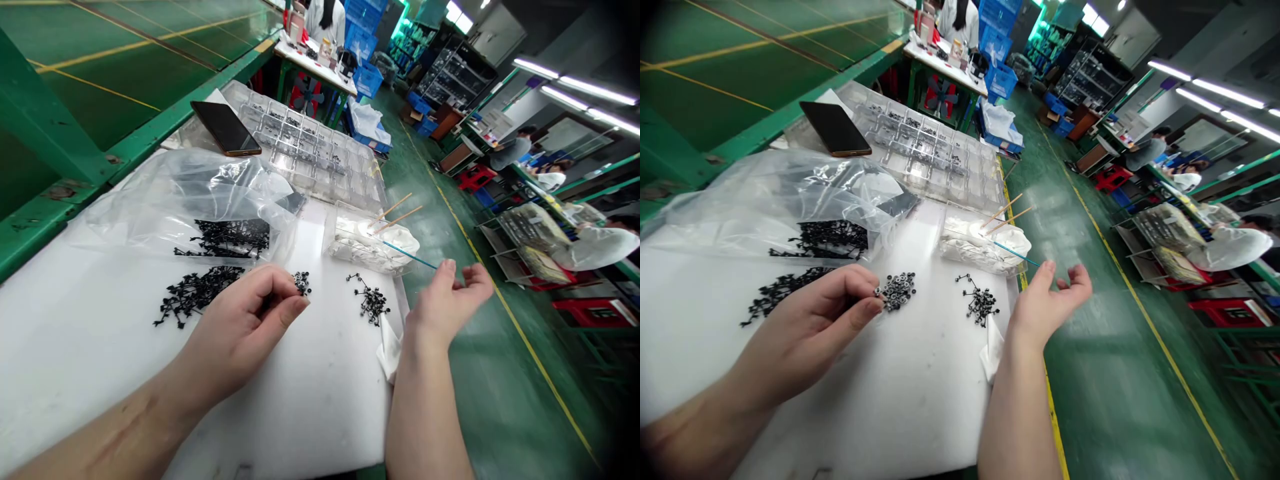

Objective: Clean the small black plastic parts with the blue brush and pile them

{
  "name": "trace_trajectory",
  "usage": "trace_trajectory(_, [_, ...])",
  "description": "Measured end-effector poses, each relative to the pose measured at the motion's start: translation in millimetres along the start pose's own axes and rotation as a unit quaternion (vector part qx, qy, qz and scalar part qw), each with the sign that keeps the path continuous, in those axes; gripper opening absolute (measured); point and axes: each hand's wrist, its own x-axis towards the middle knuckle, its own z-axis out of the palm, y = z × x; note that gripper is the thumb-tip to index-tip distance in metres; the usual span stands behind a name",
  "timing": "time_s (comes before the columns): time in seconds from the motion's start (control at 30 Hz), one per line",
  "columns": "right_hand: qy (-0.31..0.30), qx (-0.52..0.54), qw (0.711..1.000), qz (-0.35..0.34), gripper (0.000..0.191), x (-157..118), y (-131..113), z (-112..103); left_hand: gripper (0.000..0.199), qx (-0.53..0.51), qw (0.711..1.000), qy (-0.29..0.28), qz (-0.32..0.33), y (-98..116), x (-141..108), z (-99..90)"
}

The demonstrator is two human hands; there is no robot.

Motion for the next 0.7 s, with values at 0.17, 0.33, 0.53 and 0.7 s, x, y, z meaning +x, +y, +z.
trace_trajectory(0.17, [-0.435, -0.036, 0.867, -0.242, 0.011, -58, -35, 11, 0.019, -0.014, 1.000, 0.005, -0.025, -2, 2, -1.4])
trace_trajectory(0.33, [-0.598, -0.143, 0.752, -0.238, 0.008, -79, -38, 23, 0.018, -0.026, 0.999, 0.012, -0.023, -5, 0, -1.2])
trace_trajectory(0.53, [-0.612, -0.184, 0.728, -0.247, 0.008, -80, -35, 25, 0.017, -0.014, 1.000, -0.008, -0.004, -4, 2, 1.7])
trace_trajectory(0.7, [-0.600, -0.177, 0.745, -0.233, 0.012, -80, -37, 23, 0.017, -0.003, 1.000, -0.023, 0.006, -1, 4, 2.9])
